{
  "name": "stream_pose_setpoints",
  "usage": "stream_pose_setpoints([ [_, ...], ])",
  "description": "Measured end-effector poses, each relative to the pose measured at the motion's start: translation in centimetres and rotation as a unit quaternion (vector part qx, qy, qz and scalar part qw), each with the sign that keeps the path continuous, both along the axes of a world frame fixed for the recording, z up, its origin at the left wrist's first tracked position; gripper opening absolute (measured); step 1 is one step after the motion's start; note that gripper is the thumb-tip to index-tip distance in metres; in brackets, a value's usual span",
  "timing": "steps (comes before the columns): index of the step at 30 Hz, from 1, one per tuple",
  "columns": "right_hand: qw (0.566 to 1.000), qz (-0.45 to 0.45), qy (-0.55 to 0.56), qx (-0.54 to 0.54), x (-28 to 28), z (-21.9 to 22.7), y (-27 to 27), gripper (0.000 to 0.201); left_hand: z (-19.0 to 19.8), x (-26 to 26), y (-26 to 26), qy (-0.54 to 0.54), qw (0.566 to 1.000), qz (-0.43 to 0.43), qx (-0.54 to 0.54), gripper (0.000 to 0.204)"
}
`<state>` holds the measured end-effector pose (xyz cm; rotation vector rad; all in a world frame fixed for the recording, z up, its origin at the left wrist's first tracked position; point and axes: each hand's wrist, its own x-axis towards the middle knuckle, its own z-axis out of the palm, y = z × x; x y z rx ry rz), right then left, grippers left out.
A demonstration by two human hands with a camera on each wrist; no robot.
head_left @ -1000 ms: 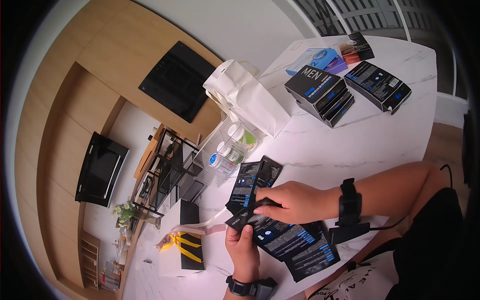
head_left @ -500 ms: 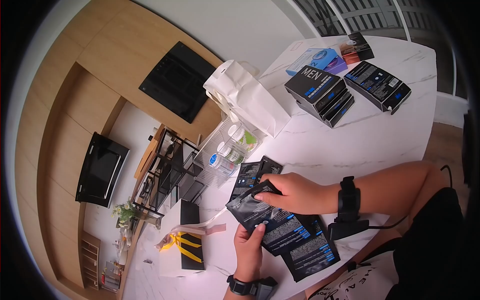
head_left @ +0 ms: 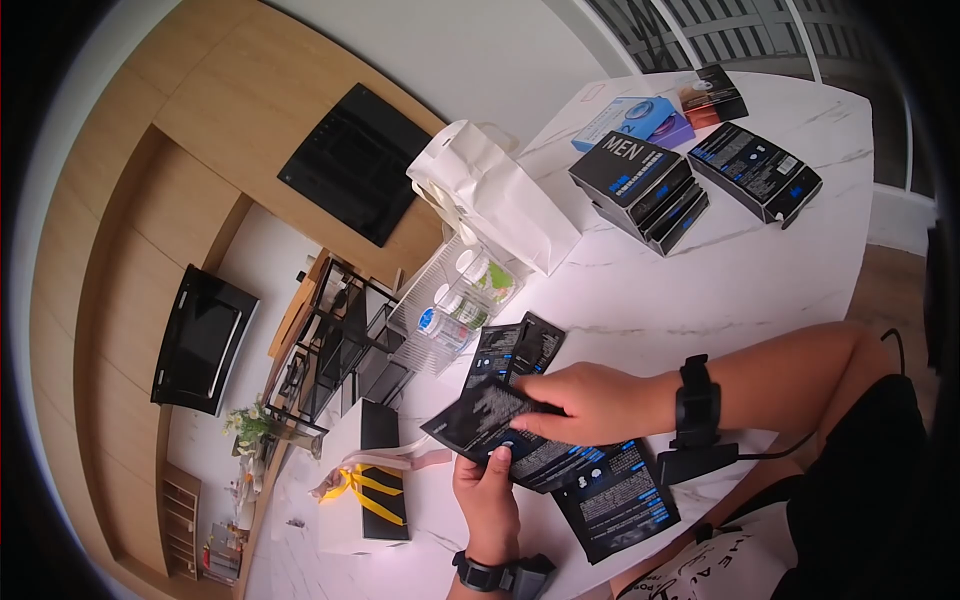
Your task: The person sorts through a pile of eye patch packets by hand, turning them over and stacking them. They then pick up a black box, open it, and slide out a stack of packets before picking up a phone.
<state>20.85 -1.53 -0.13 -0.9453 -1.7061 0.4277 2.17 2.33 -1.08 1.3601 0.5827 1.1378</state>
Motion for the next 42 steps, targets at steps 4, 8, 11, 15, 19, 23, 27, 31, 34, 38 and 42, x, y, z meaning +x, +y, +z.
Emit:
stream_pose_setpoints([
  [4,0.998,0.033,0.003,0.051,-0.3,0.0,-0.3,0.023,-0.3,-0.2,0.5,0.029,0.999,0.013,-0.017,0.026],
  [8,1.0,-0.007,0.025,0.013,0.0,0.2,-0.1,0.023,-0.4,-0.1,0.0,-0.013,1.0,-0.006,0.022,0.027],
  [11,1.0,0.006,0.023,0.0,0.1,0.5,-0.4,0.024,0.0,-0.1,0.0,-0.014,1.0,-0.013,0.021,0.028],
  [15,0.999,0.034,0.006,0.018,-0.3,0.2,-0.5,0.028,-0.1,-0.2,0.4,0.018,1.0,0.007,0.005,0.029],
  [19,1.0,-0.005,0.025,0.012,-0.2,0.2,-0.2,0.024,-0.2,0.1,0.2,0.012,1.0,0.012,0.012,0.03],
  [23,0.996,-0.036,0.073,-0.02,0.3,0.3,0.1,0.025,0.3,0.4,-0.2,0.022,0.998,-0.037,-0.039,0.031],
  [27,0.995,-0.032,0.087,-0.026,0.4,0.2,0.1,0.031,-0.1,0.5,0.0,0.098,0.993,-0.037,-0.044,0.03],
  [31,0.999,0.021,0.03,-0.032,-0.1,0.2,-0.6,0.031,0.0,0.2,0.2,0.072,0.997,-0.007,-0.031,0.029],
  [34,1.0,-0.005,0.016,-0.026,-0.1,-0.1,0.1,0.03,-0.3,0.3,0.3,0.045,0.999,-0.001,0.003,0.03],
  [38,0.998,-0.027,0.018,-0.055,-0.1,0.0,0.0,0.028,-0.1,0.4,-0.2,0.018,1.0,-0.001,0.019,0.032],
  [42,0.999,0.029,0.014,0.004,-0.4,0.1,-0.5,0.026,-0.6,0.1,0.5,0.025,1.0,-0.005,-0.015,0.03],
])
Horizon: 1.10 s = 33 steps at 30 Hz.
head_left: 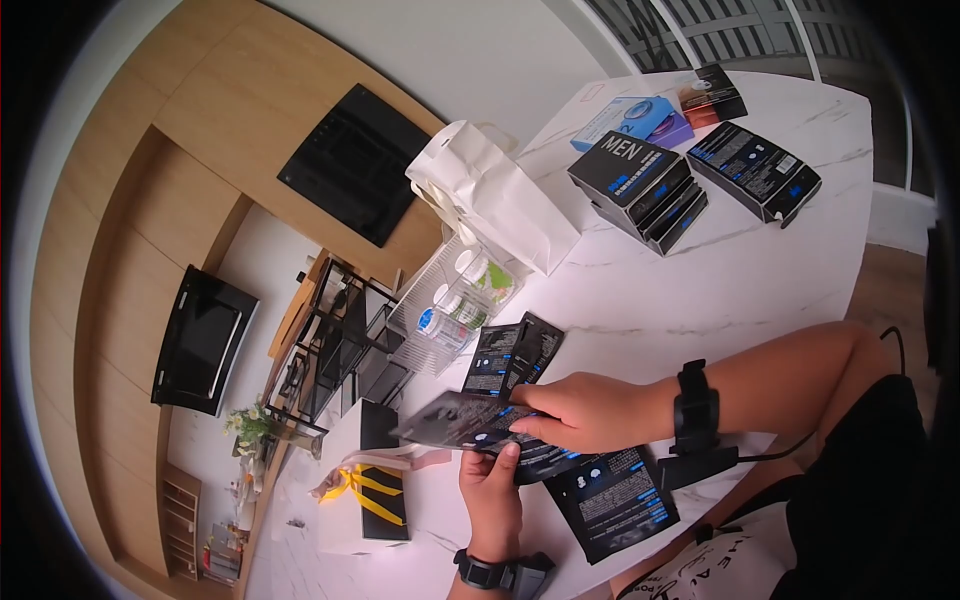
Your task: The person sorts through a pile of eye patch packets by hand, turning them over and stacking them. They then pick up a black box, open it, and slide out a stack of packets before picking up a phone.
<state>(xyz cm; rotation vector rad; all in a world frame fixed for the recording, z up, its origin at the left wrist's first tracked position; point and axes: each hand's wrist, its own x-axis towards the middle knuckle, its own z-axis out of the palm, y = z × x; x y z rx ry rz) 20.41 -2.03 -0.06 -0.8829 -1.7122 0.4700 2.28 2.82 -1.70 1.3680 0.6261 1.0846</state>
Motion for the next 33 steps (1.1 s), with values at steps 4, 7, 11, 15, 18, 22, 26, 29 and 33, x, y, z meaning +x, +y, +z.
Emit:
stream_pose_setpoints([
  [4,0.998,-0.048,0.011,-0.034,0.3,-0.1,0.5,0.025,-0.2,0.4,-0.2,0.007,1.0,0.007,0.007,0.031],
  [7,0.996,-0.073,0.025,-0.042,0.6,-0.1,0.7,0.024,0.9,0.2,-0.9,0.033,0.999,-0.031,-0.019,0.03],
  [11,0.993,-0.089,0.059,-0.042,0.7,-0.3,1.0,0.025,0.8,0.7,-0.6,0.105,0.994,-0.017,-0.014,0.029],
  [15,0.998,-0.063,0.024,-0.015,0.3,-0.2,0.4,0.025,0.5,0.7,-0.5,0.086,0.996,-0.001,-0.025,0.024],
  [18,0.998,-0.061,0.025,0.001,0.2,-0.1,0.4,0.025,0.2,0.6,-0.6,0.087,0.996,0.014,-0.012,0.022],
  [22,0.996,-0.088,0.012,-0.011,0.8,0.1,0.8,0.026,0.8,0.6,-1.4,0.073,0.997,-0.022,0.008,0.022],
  [26,0.998,-0.04,0.04,-0.027,0.7,0.2,0.7,0.028,0.7,0.3,-0.7,0.005,1.0,-0.021,0.003,0.028],
  [29,0.998,0.032,-0.023,-0.044,0.6,-0.5,0.9,0.027,1.8,-0.2,0.1,-0.071,0.997,-0.002,0.02,0.031],
  [33,0.973,0.155,-0.01,-0.17,0.4,-0.4,0.6,0.026,1.7,-0.3,1.0,-0.067,0.994,0.056,0.066,0.022],
])
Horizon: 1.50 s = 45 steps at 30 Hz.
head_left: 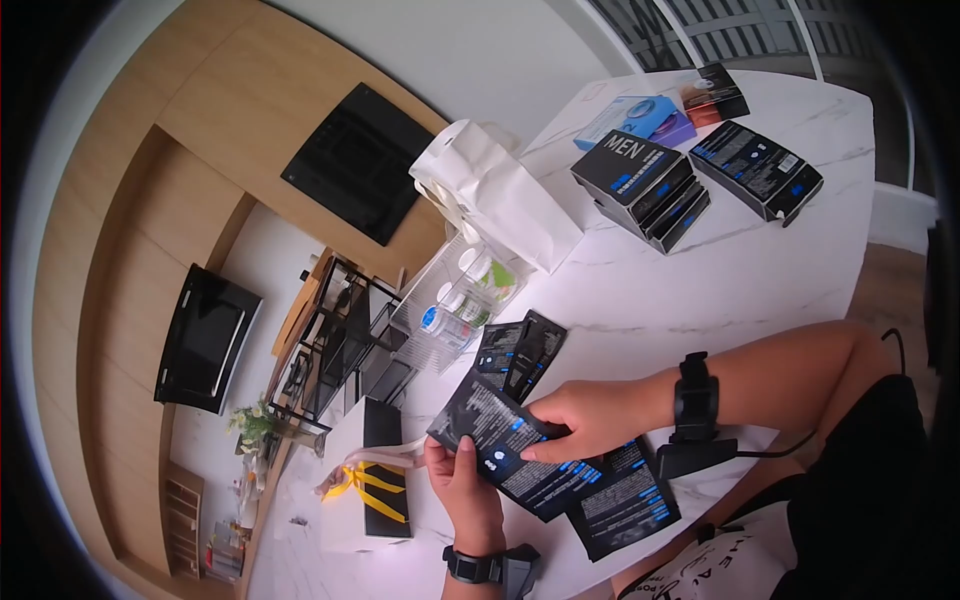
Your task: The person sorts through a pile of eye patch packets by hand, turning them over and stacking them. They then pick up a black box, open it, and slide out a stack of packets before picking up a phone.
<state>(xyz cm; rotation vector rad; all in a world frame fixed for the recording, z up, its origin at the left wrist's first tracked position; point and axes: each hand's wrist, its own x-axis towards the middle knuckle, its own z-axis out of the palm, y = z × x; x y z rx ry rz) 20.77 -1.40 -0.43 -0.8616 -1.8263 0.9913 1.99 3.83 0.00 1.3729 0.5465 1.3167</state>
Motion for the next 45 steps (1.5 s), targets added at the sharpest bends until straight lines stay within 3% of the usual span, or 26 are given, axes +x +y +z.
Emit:
stream_pose_setpoints([
  [3,0.993,0.008,0.067,-0.096,0.2,0.7,-0.3,0.025,-0.6,0.2,0.0,0.034,0.999,-0.017,-0.005,0.022],
  [5,0.98,-0.121,0.142,0.071,0.2,-0.5,1.1,0.024,-0.8,0.2,-0.6,0.073,0.997,-0.039,-0.003,0.024],
  [6,0.974,-0.185,0.085,0.101,0.6,-0.4,1.3,0.02,-0.7,0.4,-0.9,0.089,0.995,-0.047,-0.005,0.027],
  [9,0.973,-0.176,0.069,0.134,0.6,-0.4,1.5,0.018,-0.4,0.6,-1.4,0.107,0.989,-0.064,-0.076,0.024],
  [11,0.99,-0.122,0.054,0.051,0.4,0.1,0.4,0.016,-0.8,0.4,-1.0,0.107,0.989,-0.061,-0.083,0.023],
  [12,0.985,-0.128,0.065,0.092,0.2,-0.1,0.5,0.016,-1.1,0.2,-0.8,0.109,0.988,-0.058,-0.09,0.022],
  [13,0.979,-0.135,0.076,0.132,0.0,-0.3,0.7,0.015,-1.3,0.0,-0.7,0.109,0.988,-0.058,-0.091,0.022],
  [18,0.98,-0.152,0.055,0.119,0.2,-0.4,1.0,0.016,-1.8,-0.6,-0.6,0.041,0.99,-0.131,-0.029,0.02],
  [20,0.98,-0.145,0.064,0.12,0.2,-0.2,0.8,0.016,-1.2,-0.1,-1.0,0.049,0.992,-0.099,-0.056,0.021],
  [22,0.99,-0.127,0.054,0.038,0.5,0.7,0.3,0.017,-0.5,0.4,-1.1,0.07,0.992,-0.062,-0.089,0.025],
  [25,0.981,-0.15,0.097,0.08,0.0,-0.8,1.4,0.018,-1.2,0.9,-0.7,0.117,0.991,-0.047,-0.041,0.028],
  [27,0.981,-0.16,0.062,0.093,0.4,-1.5,2.0,0.018,-1.7,0.5,-0.4,0.133,0.988,-0.05,-0.063,0.03],
  [29,0.979,-0.17,0.027,0.107,0.8,-1.8,2.0,0.018,-2.3,0.2,0.3,0.254,0.963,-0.09,-0.009,0.034],
  [30,0.978,-0.184,-0.061,0.072,1.1,-1.3,1.5,0.017,-2.4,0.2,0.2,0.303,0.95,-0.068,0.021,0.033],
  [31,0.968,-0.197,-0.149,0.037,1.3,-1.0,1.2,0.017,-2.5,0.1,0.3,0.303,0.95,-0.067,0.021,0.033],
  [33,0.962,-0.217,-0.144,0.086,1.2,-1.9,1.5,0.017,-3.0,-0.1,0.8,0.366,0.926,-0.069,0.054,0.03],
  [35,0.947,-0.208,-0.23,0.08,1.4,-2.0,1.5,0.015,-3.2,-0.2,1.1,0.372,0.921,-0.074,0.087,0.033],
  [37,0.943,-0.227,-0.208,0.13,1.3,-3.0,2.0,0.013,-2.6,0.1,1.0,0.455,0.861,-0.064,0.219,0.038],
  [41,0.929,-0.258,-0.173,0.203,1.3,-3.6,2.5,0.008,-3.3,-0.1,2.0,0.445,0.869,-0.031,0.213,0.041],
  [43,0.929,-0.255,-0.169,0.205,1.1,-3.9,2.5,0.008,-3.2,-0.7,3.2,0.478,0.825,0.062,0.295,0.04],
  [45,0.931,-0.251,-0.166,0.208,0.9,-4.3,2.6,0.008,-3.6,-1.6,5.0,0.5,0.804,0.084,0.312,0.043],
])
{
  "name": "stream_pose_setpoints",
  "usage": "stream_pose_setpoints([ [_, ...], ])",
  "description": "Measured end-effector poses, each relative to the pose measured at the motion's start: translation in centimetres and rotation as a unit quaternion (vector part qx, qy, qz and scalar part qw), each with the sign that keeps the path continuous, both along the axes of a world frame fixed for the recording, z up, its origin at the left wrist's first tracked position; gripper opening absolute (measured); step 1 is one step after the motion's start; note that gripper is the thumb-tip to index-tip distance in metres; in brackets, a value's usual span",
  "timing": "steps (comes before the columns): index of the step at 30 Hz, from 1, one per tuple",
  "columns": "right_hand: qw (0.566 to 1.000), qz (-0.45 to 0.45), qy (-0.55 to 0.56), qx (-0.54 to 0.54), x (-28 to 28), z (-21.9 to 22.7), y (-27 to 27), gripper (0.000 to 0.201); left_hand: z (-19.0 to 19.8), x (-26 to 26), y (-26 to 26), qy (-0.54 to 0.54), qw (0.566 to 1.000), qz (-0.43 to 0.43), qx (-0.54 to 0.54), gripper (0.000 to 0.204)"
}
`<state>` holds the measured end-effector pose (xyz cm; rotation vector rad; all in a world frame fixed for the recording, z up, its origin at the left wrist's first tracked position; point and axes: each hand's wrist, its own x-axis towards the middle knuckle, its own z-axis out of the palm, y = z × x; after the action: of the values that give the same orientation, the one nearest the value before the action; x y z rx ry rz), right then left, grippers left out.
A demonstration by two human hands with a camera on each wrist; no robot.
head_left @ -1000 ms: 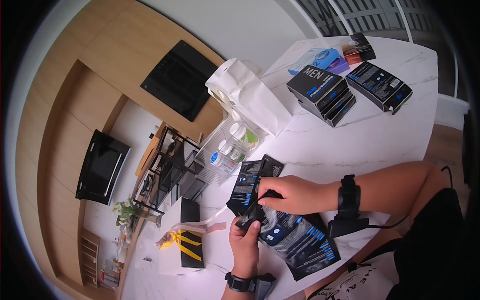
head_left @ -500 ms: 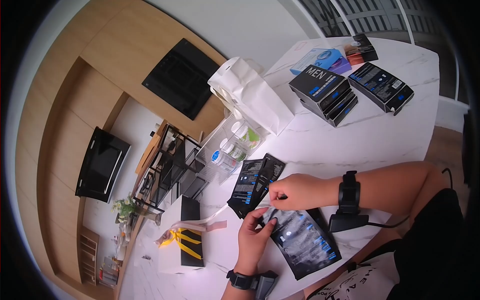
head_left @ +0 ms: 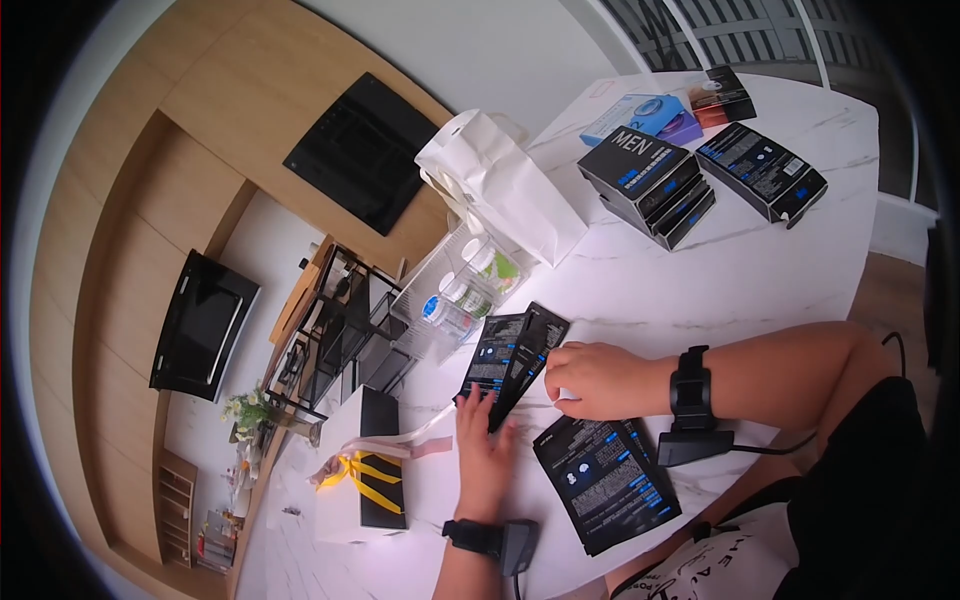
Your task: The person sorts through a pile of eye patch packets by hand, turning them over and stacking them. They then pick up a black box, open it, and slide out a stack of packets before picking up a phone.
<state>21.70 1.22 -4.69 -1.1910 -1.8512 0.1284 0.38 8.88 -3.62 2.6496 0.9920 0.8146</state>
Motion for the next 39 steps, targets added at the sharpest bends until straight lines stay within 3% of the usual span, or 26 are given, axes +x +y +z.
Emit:
stream_pose_setpoints([
  [2,0.999,0.014,-0.025,-0.042,-0.1,-0.3,0.1,0.01,0.0,-0.7,1.1,0.09,0.991,0.031,0.097,0.047],
  [3,0.999,0.016,-0.026,-0.042,-0.2,-0.4,0.1,0.01,-0.3,-1.0,1.7,0.117,0.992,0.039,0.042,0.051],
  [7,0.998,0.008,-0.041,-0.049,-0.3,-0.6,0.1,0.01,-0.5,-1.3,1.9,0.139,0.989,0.042,0.026,0.05],
  [10,0.997,0.008,-0.048,-0.062,-0.1,-0.4,0.1,0.01,0.6,-0.9,1.5,0.09,0.994,0.053,0.041,0.042],
  [12,0.996,0.012,-0.05,-0.068,-0.2,-0.6,0.1,0.01,1.2,-0.6,1.0,0.083,0.992,0.054,0.083,0.026],
  [16,0.999,0.005,-0.045,-0.006,-0.2,-0.9,0.3,0.006,1.1,-0.3,1.3,0.013,0.994,0.039,0.097,0.012],
  [19,0.999,0.008,-0.043,-0.01,-0.2,-0.8,0.3,0.005,1.4,-0.3,0.9,-0.042,0.986,0.082,0.139,0.006],
  [22,0.999,0.012,-0.036,-0.015,-0.2,-0.9,0.3,0.005,1.9,-0.8,1.0,-0.104,0.981,0.145,0.078,0.006],
  [24,0.999,0.014,-0.033,-0.016,-0.2,-0.8,0.3,0.005,1.0,-1.8,2.1,-0.28,0.928,0.206,-0.131,0.009],
  [25,0.999,0.014,-0.025,-0.036,-0.2,-0.6,0.3,0.007,0.5,-2.3,2.6,-0.358,0.902,0.179,-0.163,0.012],
  [26,0.998,0.014,-0.017,-0.056,-0.2,-0.5,0.2,0.009,0.4,-2.8,2.7,-0.358,0.902,0.179,-0.163,0.012],
  [28,0.998,0.015,-0.001,-0.064,-0.1,0.0,0.1,0.009,0.7,-3.5,2.9,-0.523,0.805,0.152,-0.232,0.016],
  [30,0.997,0.016,0.014,-0.072,0.0,0.4,-0.1,0.008,1.3,-3.6,2.4,-0.546,0.79,0.137,-0.242,0.019],
  [32,0.997,0.02,0.051,-0.046,0.0,0.8,-0.2,0.01,2.0,-3.0,1.9,-0.628,0.744,0.105,-0.204,0.019],
  [33,0.997,0.02,0.05,-0.045,0.0,1.0,-0.3,0.01,2.3,-3.1,1.7,-0.634,0.745,0.054,-0.198,0.018],
  [36,0.994,0.016,0.106,-0.006,-0.2,1.7,-0.5,0.016,3.3,-1.6,0.0,-0.659,0.72,0.045,-0.214,0.019],
  [38,0.97,0.074,0.222,-0.059,-0.3,2.0,-0.5,0.028,3.1,-1.2,-0.9,-0.655,0.707,-0.03,-0.264,0.028],
  [39,0.971,0.073,0.222,-0.059,-0.4,2.1,-0.5,0.028,3.5,-0.4,-2.0,-0.641,0.712,-0.041,-0.282,0.03],
])
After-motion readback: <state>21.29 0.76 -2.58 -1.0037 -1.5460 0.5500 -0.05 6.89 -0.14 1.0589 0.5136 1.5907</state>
